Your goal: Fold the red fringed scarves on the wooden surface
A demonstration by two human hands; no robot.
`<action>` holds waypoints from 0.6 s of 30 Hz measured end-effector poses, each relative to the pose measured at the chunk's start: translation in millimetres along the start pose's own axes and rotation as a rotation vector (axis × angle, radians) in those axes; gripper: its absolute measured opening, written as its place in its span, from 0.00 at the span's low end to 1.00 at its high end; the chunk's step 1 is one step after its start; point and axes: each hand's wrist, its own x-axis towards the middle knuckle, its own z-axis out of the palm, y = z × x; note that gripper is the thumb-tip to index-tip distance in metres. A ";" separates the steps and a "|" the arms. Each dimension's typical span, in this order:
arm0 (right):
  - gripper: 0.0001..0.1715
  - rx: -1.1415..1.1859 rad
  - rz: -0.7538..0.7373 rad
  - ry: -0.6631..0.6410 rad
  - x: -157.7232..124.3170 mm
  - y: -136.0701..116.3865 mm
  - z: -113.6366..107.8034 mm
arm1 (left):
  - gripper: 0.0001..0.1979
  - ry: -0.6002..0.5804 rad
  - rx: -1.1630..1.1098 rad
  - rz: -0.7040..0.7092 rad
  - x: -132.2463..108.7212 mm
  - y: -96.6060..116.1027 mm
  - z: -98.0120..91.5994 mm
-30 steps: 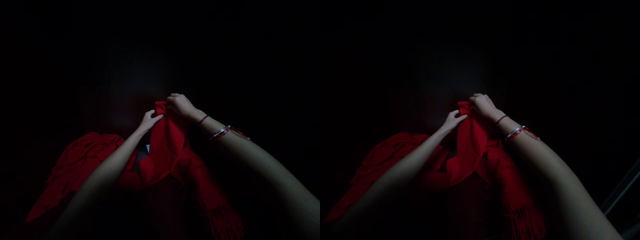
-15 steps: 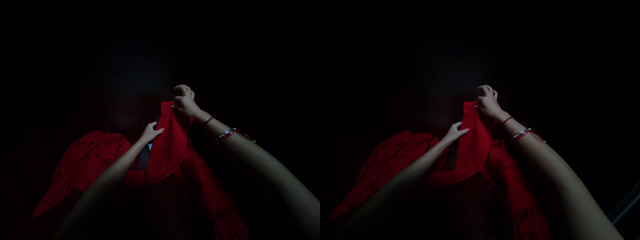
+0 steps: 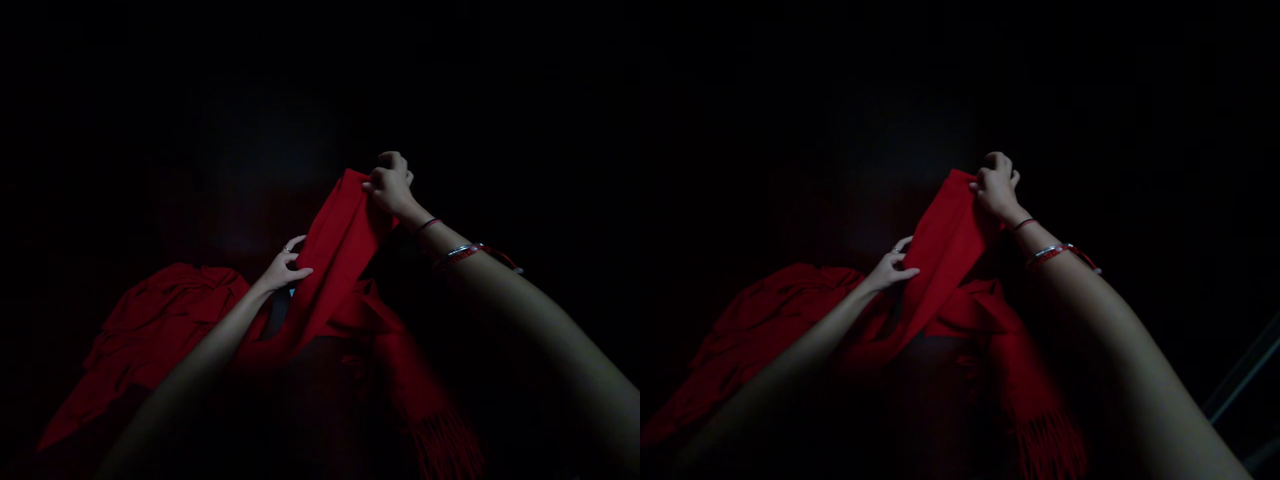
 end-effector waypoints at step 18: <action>0.19 0.031 -0.017 -0.011 0.8 21.6 -20.6 | 0.08 0.290 0.207 -0.166 12.0 -13.8 49.1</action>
